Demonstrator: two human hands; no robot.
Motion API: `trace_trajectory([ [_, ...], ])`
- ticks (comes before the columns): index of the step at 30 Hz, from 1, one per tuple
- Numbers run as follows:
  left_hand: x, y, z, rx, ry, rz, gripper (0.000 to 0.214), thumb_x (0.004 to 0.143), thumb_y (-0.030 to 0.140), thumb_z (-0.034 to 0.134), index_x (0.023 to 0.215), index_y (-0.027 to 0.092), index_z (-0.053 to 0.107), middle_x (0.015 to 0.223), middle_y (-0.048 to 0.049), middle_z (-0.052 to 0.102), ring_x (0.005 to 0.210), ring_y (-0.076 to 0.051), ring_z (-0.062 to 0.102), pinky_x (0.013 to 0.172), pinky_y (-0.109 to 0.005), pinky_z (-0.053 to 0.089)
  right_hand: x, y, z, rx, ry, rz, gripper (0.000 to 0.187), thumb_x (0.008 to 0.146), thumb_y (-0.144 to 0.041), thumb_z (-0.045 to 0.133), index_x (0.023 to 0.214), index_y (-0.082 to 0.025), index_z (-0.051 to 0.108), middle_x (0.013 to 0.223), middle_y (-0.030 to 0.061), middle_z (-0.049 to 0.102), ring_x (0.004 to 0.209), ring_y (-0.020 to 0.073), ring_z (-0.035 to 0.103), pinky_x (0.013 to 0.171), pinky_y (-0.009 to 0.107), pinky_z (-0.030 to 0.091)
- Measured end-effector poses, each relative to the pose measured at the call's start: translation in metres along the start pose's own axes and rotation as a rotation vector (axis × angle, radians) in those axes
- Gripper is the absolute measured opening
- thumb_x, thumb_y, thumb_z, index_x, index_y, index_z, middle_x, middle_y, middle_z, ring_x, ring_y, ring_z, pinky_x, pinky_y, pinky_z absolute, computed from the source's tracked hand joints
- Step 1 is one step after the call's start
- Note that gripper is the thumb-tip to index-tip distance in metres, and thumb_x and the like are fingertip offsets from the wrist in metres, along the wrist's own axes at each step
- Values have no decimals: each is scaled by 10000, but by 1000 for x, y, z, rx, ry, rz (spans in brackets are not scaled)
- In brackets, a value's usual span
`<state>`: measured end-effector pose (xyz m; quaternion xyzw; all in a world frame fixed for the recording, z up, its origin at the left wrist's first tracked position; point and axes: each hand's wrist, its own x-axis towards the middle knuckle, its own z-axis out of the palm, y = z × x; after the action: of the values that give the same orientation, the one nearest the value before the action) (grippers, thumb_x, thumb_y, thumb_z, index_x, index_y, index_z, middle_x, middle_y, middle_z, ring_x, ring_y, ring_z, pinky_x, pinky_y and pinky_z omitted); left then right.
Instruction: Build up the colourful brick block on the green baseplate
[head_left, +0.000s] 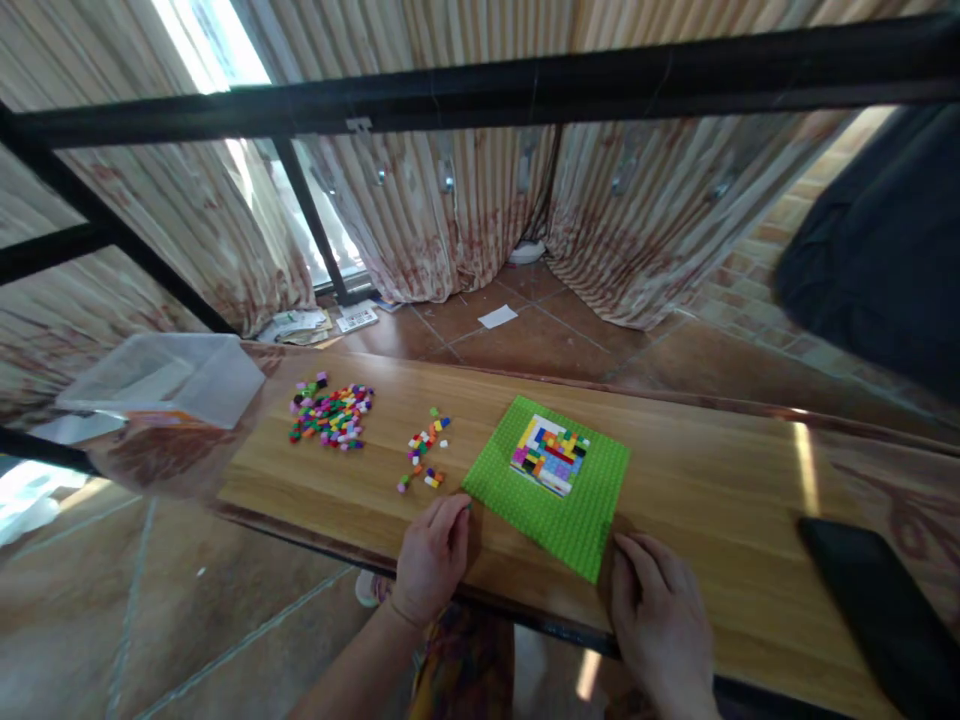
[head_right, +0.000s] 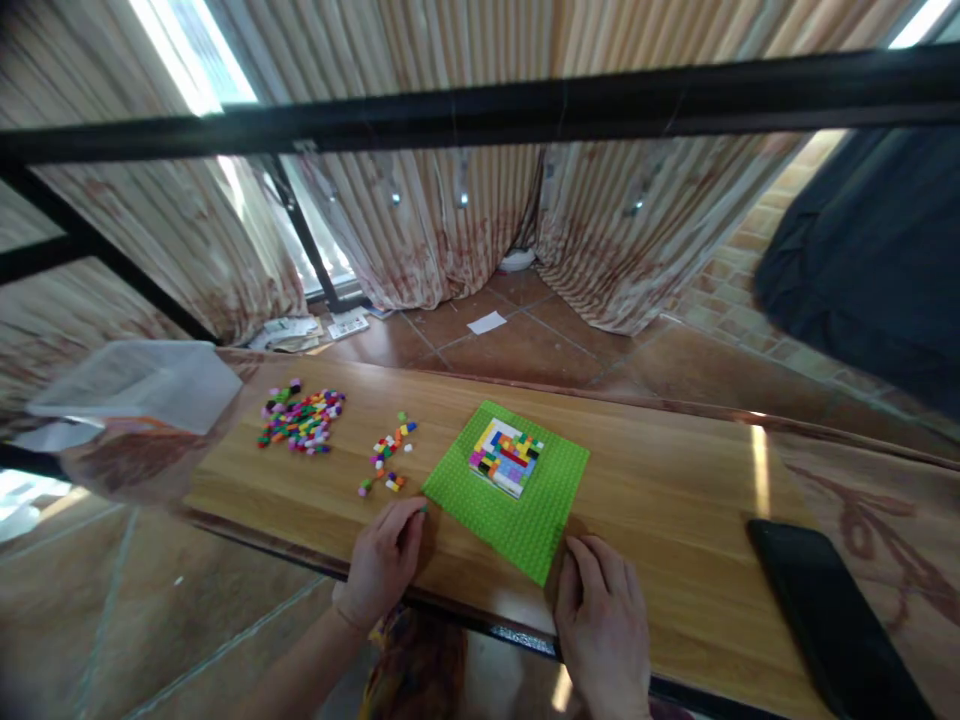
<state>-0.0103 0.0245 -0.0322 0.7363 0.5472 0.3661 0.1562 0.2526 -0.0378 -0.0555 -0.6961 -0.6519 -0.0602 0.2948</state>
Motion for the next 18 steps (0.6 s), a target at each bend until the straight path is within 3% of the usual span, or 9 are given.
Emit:
trace_trajectory([
  [13, 3, -7, 7, -18, -6, 28, 226, 918, 192, 427, 1041, 189, 617, 958, -85, 679, 891, -203, 649, 826, -347, 524, 8, 12, 12, -29, 26, -59, 278, 909, -298, 417, 1021, -170, 637, 1071, 131, 618, 1004, 266, 546, 895, 455, 472],
  [18, 3, -6, 4, -93, 14, 5, 222, 891, 167, 448, 1021, 197, 627, 938, -73, 685, 889, -199, 656, 823, -345, 526, 16, 11, 14, 97, 15, -43, 272, 881, -284, 422, 994, -177, 644, 1060, 126, 616, 1019, 266, 564, 904, 473, 477],
])
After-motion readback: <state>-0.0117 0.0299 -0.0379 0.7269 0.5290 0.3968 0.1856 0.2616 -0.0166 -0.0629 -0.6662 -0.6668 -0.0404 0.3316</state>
